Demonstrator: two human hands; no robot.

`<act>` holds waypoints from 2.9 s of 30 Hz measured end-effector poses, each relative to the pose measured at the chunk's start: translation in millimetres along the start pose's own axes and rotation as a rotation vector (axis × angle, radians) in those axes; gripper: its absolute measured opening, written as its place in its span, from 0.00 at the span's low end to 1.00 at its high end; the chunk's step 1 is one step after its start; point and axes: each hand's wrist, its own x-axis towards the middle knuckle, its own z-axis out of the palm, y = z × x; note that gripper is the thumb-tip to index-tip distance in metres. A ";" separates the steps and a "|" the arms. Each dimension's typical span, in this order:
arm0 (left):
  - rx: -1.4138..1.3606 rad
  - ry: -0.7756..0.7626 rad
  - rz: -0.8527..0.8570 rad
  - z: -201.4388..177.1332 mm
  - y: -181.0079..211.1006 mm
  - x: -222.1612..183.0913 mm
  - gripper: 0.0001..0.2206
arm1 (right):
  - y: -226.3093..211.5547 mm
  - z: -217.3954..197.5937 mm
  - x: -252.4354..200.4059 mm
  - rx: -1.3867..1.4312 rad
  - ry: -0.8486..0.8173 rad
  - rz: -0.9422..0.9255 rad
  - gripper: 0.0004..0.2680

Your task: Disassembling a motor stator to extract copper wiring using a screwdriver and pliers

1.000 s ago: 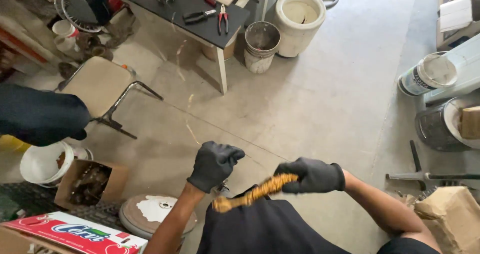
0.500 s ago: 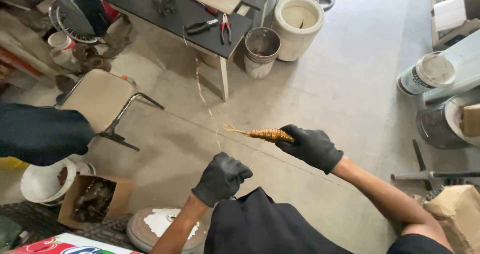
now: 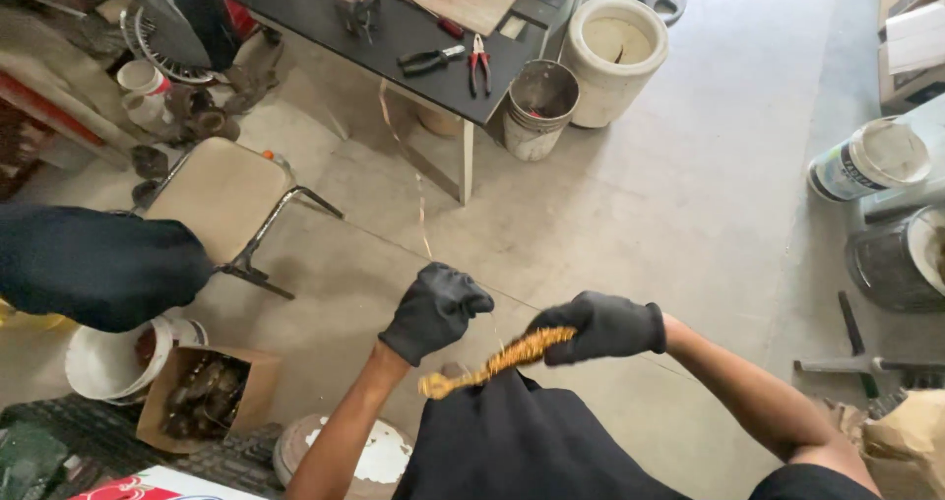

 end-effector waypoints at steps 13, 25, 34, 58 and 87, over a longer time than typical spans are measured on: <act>-0.106 -0.006 -0.100 -47.8 -47.0 16.6 0.08 | 32.9 -14.2 74.0 0.342 0.551 0.358 0.13; -0.178 -0.033 -0.084 -48.7 -121.6 88.3 0.07 | 65.5 -107.3 128.1 0.490 0.597 0.355 0.13; 0.104 -0.023 0.075 -22.5 -197.3 146.5 0.06 | 97.3 -195.4 165.3 0.225 0.442 0.264 0.18; 0.161 -0.131 -0.105 -38.8 -276.7 235.0 0.07 | 104.8 -257.2 237.0 0.029 0.467 0.345 0.19; 0.193 -0.229 0.140 -65.3 -310.2 224.1 0.06 | 73.9 -267.9 320.4 -0.475 0.448 0.413 0.20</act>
